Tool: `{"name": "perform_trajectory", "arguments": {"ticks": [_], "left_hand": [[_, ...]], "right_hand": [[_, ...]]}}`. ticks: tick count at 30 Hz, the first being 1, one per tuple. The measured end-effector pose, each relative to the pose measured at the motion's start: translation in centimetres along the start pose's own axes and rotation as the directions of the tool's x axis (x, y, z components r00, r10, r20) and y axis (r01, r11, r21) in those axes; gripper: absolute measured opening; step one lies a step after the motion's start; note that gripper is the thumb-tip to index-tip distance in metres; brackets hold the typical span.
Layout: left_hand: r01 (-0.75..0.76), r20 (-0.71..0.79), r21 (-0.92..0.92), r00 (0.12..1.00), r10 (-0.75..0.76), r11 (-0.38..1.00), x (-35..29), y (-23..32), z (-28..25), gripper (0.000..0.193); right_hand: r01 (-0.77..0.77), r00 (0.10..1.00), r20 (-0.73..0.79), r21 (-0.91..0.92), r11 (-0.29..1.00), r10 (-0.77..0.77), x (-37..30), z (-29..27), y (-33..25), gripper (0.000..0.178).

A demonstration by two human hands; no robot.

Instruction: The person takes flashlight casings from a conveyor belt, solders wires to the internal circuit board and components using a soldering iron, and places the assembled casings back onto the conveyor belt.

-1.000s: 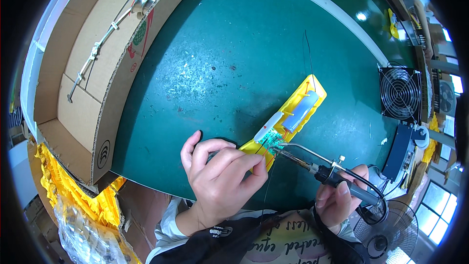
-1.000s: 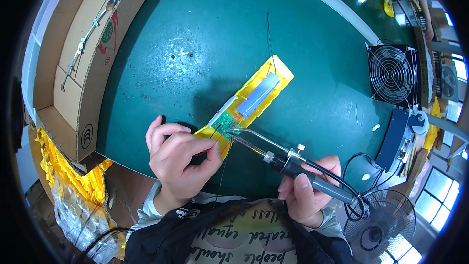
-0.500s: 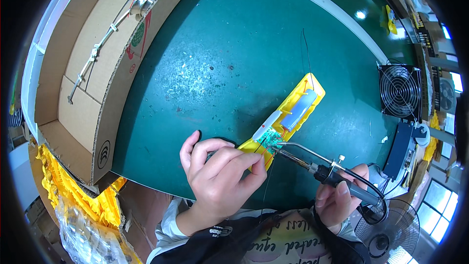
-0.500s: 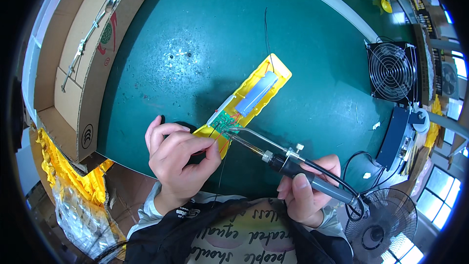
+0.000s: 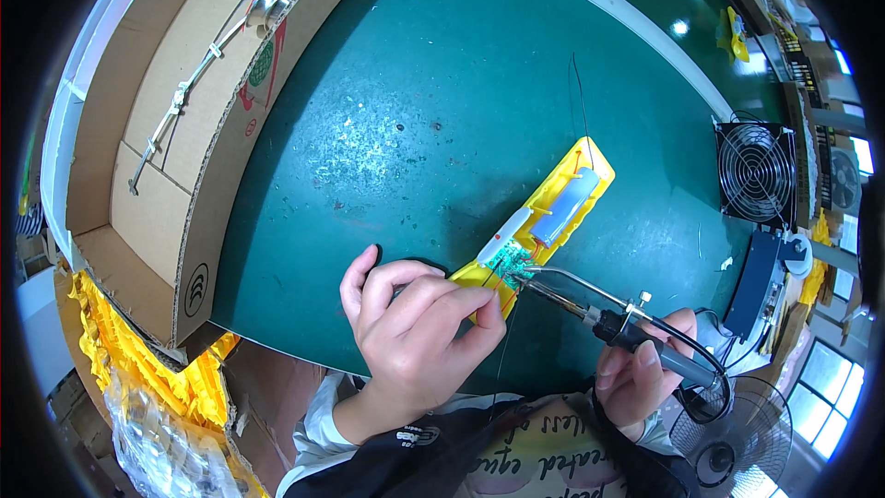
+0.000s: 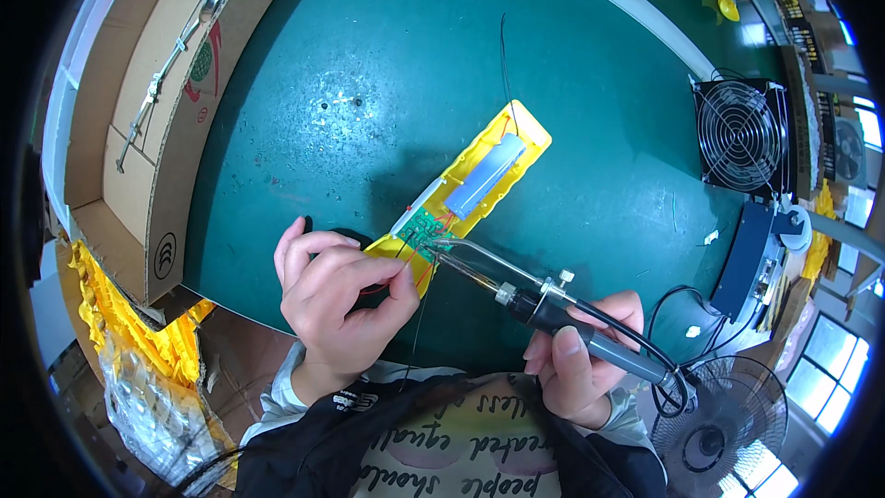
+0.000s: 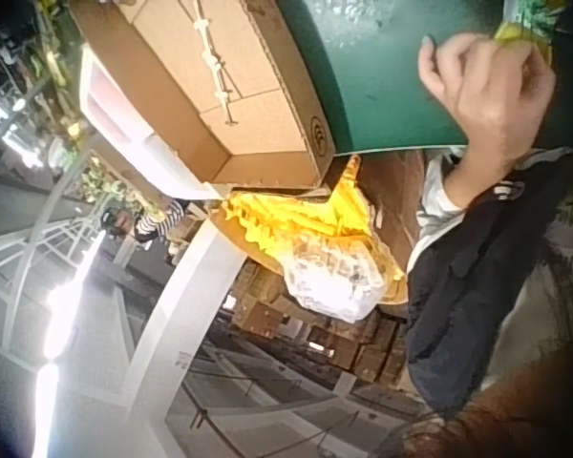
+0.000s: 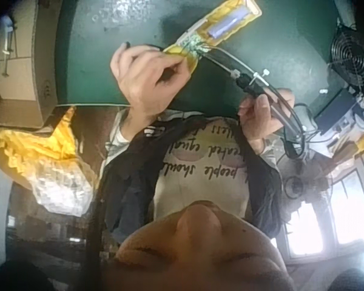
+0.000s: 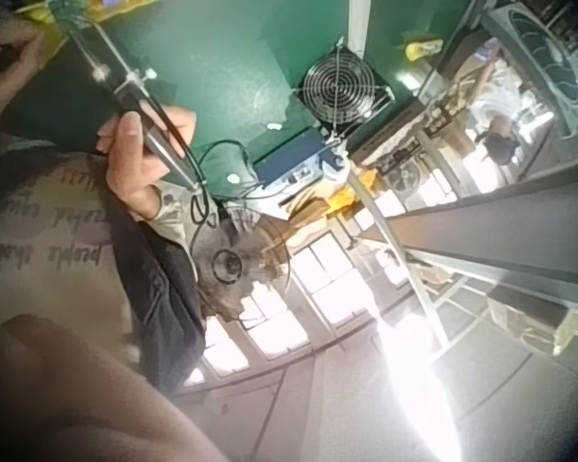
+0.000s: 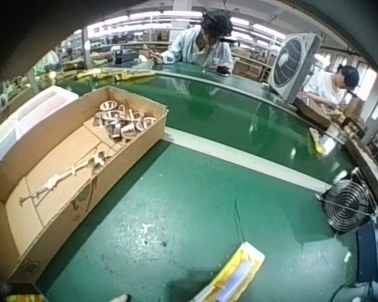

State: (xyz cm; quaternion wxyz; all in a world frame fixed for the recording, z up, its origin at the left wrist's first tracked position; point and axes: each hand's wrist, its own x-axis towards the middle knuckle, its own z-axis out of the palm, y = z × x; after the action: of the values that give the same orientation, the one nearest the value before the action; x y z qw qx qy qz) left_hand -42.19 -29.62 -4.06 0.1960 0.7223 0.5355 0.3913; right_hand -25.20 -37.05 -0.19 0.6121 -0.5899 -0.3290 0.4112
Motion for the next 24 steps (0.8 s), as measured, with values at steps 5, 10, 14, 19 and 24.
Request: {"name": "perform_trajectory", "arguments": {"ticks": [5,10,14,19,24], "left_hand": [[0.0,0.009,-0.009,1.0,0.0,1.0,0.11,0.08,-0.07,0.016],[-0.003,0.006,-0.007,1.0,0.003,1.0,0.04,-0.04,-0.02,0.016],[-0.003,0.003,0.001,1.0,0.003,1.0,-0.07,-0.14,0.07,0.017],[-0.006,0.015,0.0,1.0,0.006,1.0,0.02,0.07,-0.16,0.018],[-0.014,0.026,0.011,1.0,0.014,1.0,-0.38,-0.34,-0.01,0.018]], "right_hand": [[0.006,1.0,-0.005,-0.015,1.0,-0.006,0.05,0.04,-0.1,0.026],[0.014,1.0,-0.009,-0.018,1.0,-0.015,0.08,0.08,-0.09,0.027],[0.029,0.999,-0.028,-0.021,0.999,-0.029,0.12,-0.23,-0.13,0.027],[0.095,0.994,-0.055,-0.045,0.994,-0.097,0.2,-0.51,-0.43,0.028],[0.138,0.982,-0.126,-0.024,0.99,-0.14,0.26,-0.3,0.13,0.022]]}}
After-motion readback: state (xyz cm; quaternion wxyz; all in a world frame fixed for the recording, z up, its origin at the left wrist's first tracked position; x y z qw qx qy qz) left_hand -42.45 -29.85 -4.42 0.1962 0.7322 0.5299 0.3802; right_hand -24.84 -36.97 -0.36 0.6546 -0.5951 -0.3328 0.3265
